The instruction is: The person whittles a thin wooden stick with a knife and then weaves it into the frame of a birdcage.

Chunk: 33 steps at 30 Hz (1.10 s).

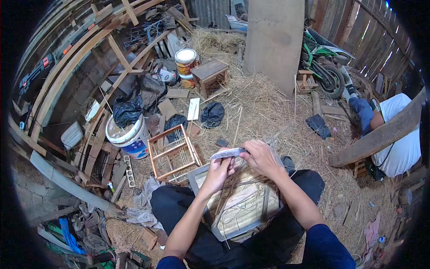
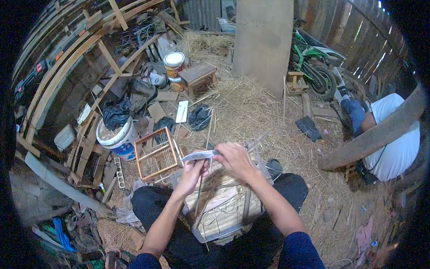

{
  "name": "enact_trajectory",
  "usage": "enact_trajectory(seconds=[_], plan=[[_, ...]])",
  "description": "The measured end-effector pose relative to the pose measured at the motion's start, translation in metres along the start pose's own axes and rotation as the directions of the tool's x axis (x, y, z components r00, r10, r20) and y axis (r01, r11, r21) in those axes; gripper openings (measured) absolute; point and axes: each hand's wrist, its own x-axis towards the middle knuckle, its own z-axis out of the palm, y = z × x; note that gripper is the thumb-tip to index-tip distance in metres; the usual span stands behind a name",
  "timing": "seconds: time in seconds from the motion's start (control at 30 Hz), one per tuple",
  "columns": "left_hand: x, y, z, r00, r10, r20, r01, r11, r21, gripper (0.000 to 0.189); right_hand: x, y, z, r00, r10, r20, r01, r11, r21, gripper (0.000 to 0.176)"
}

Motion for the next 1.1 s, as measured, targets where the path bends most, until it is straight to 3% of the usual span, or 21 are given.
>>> enact_trajectory(seconds=[0.07,0.27,0.57,1.1], plan=[[-0.003,0.0,-0.005,0.999,-0.033,-0.026,0.034,0.998,0.056,0.011,0.002,-0.001,0.005,1.0,-0.009,0.013,0.009,1.0,0.012,0.041],[-0.002,-0.002,-0.011,0.998,0.048,-0.042,-0.038,0.973,0.229,0.012,0.004,-0.005,0.011,0.999,-0.032,0.027,0.031,0.999,0.032,0.042],[0.008,-0.024,-0.001,0.962,0.274,-0.014,-0.25,0.896,0.368,0.012,-0.007,0.001,0.001,1.0,-0.008,0.02,0.009,1.0,-0.022,0.035],[0.01,-0.032,0.014,0.973,0.229,-0.01,-0.201,0.872,0.447,0.013,-0.019,0.007,-0.016,0.999,0.039,0.025,-0.037,0.995,-0.092,0.031]])
